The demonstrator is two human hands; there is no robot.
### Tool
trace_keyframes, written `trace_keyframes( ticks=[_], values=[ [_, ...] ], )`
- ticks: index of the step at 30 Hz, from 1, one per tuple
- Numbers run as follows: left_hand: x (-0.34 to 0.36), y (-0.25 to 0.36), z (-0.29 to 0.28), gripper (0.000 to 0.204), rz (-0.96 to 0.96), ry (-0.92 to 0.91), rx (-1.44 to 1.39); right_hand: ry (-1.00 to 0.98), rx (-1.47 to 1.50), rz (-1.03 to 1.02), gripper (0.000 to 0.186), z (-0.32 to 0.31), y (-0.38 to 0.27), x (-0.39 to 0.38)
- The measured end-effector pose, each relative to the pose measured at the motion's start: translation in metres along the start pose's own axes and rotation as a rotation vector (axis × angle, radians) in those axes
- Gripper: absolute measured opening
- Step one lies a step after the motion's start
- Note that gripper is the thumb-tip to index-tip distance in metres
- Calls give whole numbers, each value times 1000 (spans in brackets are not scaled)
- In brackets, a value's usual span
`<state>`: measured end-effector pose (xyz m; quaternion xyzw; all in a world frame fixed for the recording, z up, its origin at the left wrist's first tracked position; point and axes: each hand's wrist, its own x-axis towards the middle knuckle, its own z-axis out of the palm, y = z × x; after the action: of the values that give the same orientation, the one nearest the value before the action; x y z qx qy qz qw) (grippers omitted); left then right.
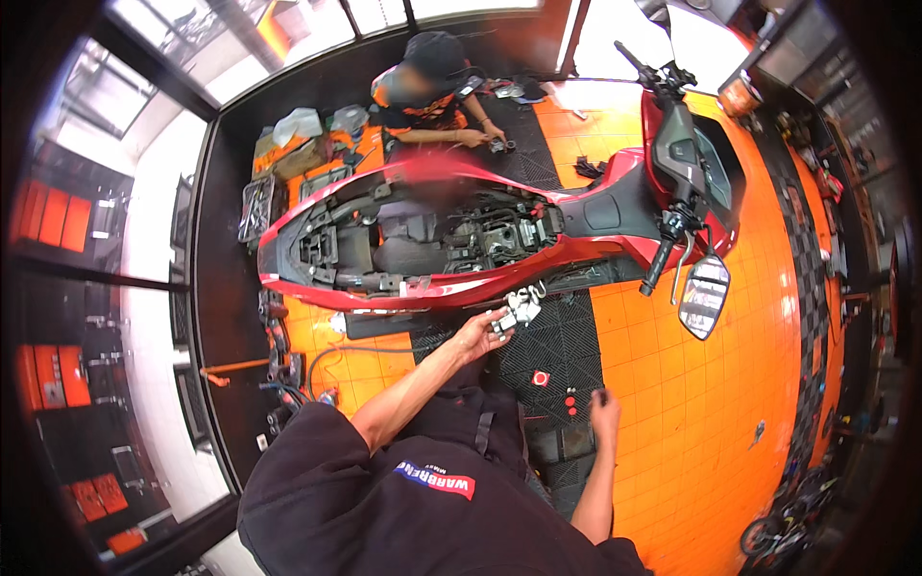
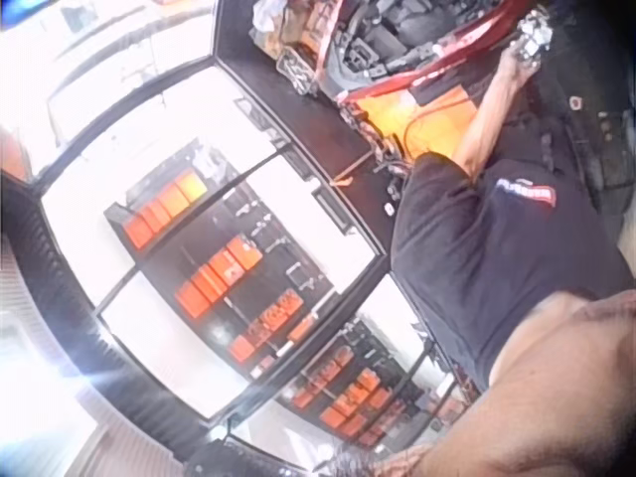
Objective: The person sits on the floor and works on a motorcycle carburetor, using a screwdriver to tighten screws and manipulate internal components. They handle the carburetor with both hands, occasionally picking up a screwdriver to adjust parts before placing the tool down.
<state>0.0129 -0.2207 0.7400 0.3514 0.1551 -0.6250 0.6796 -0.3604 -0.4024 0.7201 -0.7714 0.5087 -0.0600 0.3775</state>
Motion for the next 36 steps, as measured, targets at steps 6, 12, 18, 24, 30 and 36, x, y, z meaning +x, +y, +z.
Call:
trace_keyframes(
  ticks=[6, 12, 18, 24, 30, 36],
  values=[
    [-14, 28, -8, 40, 126, -205, -149, 90, 273, -113, 18, -102, -121, 99],
    [-23, 64, -22, 47, 243, -335, -205, 338, 135, -198, 26, -124, -150, 176],
    [-27, 112, -45, 64, 314, -327, -281, 544, -405, -408, 54, -100, -229, 221],
    [-31, 192, -54, 73, 513, -270, -210, 598, -557, -93, 75, -78, -217, 279],
    [-36, 277, -85, 54, 680, -169, -214, 644, -439, 43, 60, -62, -208, 294],
    [-28, 363, -141, 31, 853, 319, -27, 622, -456, 25, 52, -64, -233, 286]
  ],
)
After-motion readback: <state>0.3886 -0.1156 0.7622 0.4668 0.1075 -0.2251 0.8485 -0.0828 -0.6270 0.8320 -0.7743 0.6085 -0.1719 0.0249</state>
